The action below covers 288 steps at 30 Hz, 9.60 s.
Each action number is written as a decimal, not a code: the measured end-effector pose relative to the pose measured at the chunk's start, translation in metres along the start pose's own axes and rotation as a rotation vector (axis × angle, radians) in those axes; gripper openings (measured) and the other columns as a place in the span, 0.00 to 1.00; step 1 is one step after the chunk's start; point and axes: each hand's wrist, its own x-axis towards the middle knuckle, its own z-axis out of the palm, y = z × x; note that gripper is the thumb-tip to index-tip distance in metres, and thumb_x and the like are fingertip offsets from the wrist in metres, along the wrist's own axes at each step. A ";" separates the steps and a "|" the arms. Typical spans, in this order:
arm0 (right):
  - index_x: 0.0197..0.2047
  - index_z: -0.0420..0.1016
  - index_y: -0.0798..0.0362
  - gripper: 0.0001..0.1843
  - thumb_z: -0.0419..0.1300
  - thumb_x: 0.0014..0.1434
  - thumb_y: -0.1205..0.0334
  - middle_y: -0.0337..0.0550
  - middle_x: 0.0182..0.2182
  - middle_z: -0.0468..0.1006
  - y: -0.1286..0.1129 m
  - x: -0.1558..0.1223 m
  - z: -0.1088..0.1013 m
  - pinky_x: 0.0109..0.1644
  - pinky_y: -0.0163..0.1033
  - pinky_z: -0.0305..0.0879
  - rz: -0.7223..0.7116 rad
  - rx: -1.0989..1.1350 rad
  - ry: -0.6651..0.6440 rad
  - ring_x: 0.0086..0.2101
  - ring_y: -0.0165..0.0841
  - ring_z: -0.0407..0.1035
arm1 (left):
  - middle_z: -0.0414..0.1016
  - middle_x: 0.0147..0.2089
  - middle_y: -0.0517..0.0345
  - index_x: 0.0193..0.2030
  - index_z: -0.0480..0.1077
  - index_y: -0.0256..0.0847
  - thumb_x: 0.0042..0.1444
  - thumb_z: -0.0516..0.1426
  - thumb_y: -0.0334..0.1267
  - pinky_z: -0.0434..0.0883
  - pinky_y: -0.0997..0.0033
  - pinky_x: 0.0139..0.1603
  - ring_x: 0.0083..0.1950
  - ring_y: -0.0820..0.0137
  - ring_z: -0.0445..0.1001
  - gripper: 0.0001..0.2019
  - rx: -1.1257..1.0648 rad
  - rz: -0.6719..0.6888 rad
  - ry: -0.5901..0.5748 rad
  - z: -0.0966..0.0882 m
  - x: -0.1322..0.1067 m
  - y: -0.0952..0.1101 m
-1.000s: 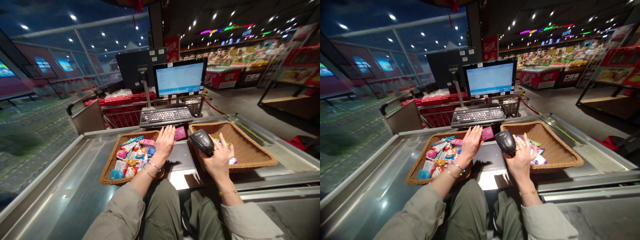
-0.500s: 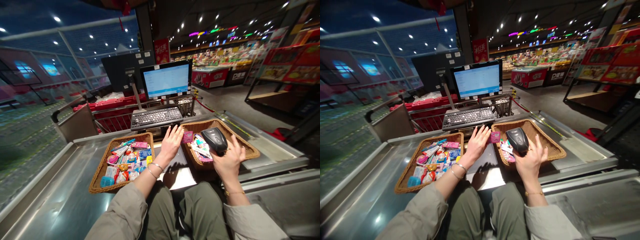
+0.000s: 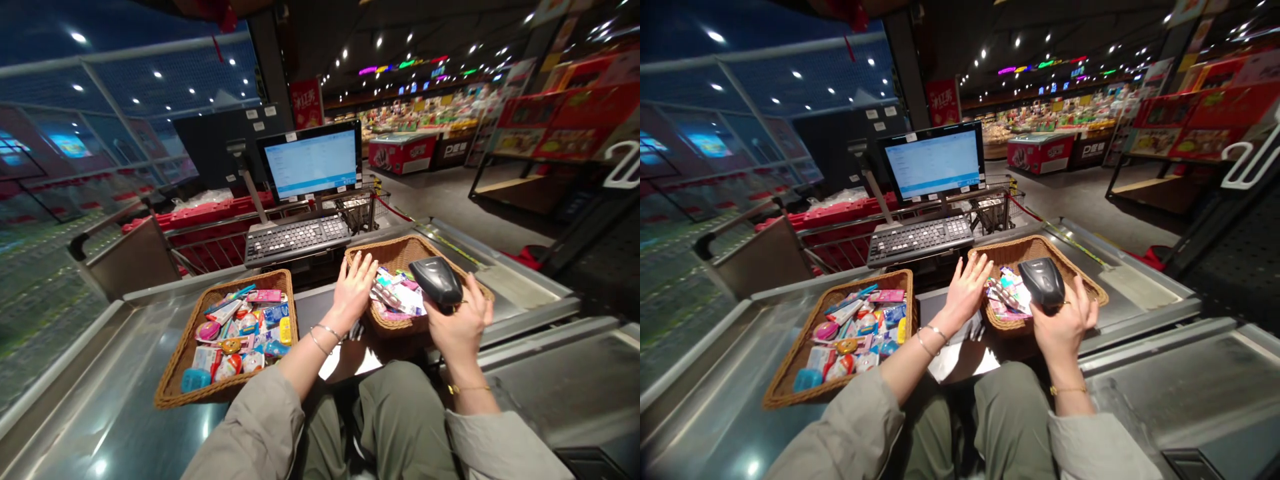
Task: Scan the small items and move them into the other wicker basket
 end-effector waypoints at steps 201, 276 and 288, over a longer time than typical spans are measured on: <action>0.55 0.75 0.52 0.22 0.62 0.60 0.51 0.54 0.52 0.81 -0.057 -0.020 0.032 0.70 0.70 0.44 -0.343 0.037 -0.239 0.67 0.54 0.61 | 0.80 0.61 0.49 0.61 0.73 0.43 0.60 0.61 0.28 0.55 0.38 0.77 0.64 0.58 0.77 0.22 -0.178 -0.193 0.154 -0.018 -0.065 -0.104; 0.41 0.78 0.54 0.18 0.64 0.59 0.46 0.57 0.47 0.82 -0.096 -0.036 0.080 0.69 0.69 0.47 -0.188 0.133 -0.247 0.64 0.55 0.65 | 0.67 0.71 0.37 0.69 0.64 0.31 0.67 0.52 0.41 0.55 0.38 0.75 0.75 0.48 0.61 0.27 0.161 -0.650 -0.297 -0.032 -0.223 -0.242; 0.43 0.77 0.55 0.20 0.62 0.60 0.45 0.57 0.48 0.82 -0.088 -0.042 0.089 0.68 0.70 0.49 -0.227 0.116 -0.254 0.63 0.56 0.66 | 0.76 0.63 0.37 0.62 0.70 0.32 0.65 0.53 0.34 0.68 0.58 0.66 0.65 0.54 0.74 0.20 0.126 -0.744 -0.459 -0.028 -0.243 -0.269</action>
